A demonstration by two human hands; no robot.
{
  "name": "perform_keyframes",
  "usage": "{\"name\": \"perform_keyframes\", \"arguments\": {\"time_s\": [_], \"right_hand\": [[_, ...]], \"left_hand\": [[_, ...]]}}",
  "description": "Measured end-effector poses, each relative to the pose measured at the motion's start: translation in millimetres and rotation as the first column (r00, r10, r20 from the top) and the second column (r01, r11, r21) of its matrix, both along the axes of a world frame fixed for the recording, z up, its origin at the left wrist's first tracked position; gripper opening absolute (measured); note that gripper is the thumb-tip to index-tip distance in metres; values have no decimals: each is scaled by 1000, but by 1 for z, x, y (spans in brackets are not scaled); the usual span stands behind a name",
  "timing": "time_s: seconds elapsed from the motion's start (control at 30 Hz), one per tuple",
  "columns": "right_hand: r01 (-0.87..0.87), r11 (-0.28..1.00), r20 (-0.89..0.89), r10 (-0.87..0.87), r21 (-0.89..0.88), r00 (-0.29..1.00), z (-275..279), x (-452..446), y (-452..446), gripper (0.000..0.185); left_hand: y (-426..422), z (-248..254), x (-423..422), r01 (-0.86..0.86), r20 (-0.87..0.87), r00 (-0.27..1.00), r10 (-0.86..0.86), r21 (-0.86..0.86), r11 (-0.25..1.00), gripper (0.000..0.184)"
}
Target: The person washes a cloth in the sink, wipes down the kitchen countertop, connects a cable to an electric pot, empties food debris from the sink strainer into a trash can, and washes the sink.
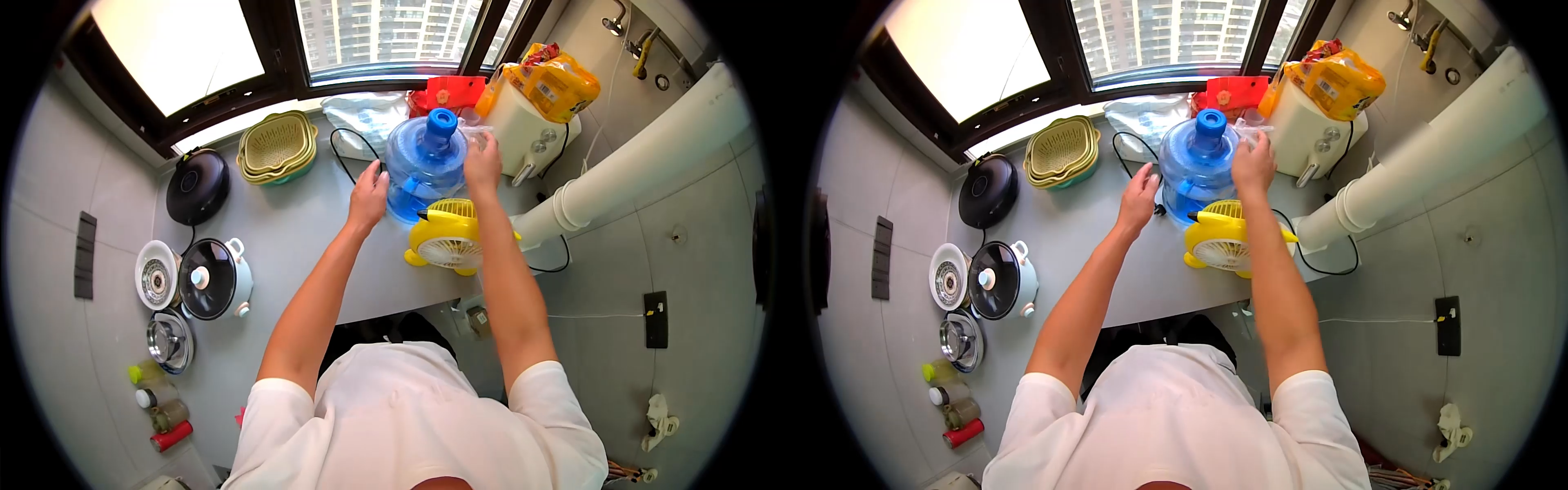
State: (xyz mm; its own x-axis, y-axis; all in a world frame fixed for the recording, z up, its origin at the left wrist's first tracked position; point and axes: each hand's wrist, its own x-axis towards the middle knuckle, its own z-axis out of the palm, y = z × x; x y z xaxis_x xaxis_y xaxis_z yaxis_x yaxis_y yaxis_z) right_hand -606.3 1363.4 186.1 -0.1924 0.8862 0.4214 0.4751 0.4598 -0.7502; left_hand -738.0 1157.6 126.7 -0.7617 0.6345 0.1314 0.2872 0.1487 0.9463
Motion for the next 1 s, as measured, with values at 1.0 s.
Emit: {"name": "perform_keyframes", "arguments": {"time_s": [1.0], "right_hand": [[-521, 738, 304, 661, -429, 686, -11, -190, -151, 79]], "left_hand": [[-166, 16, -83, -438, 599, 745, 295, 105, 893, 68]]}}
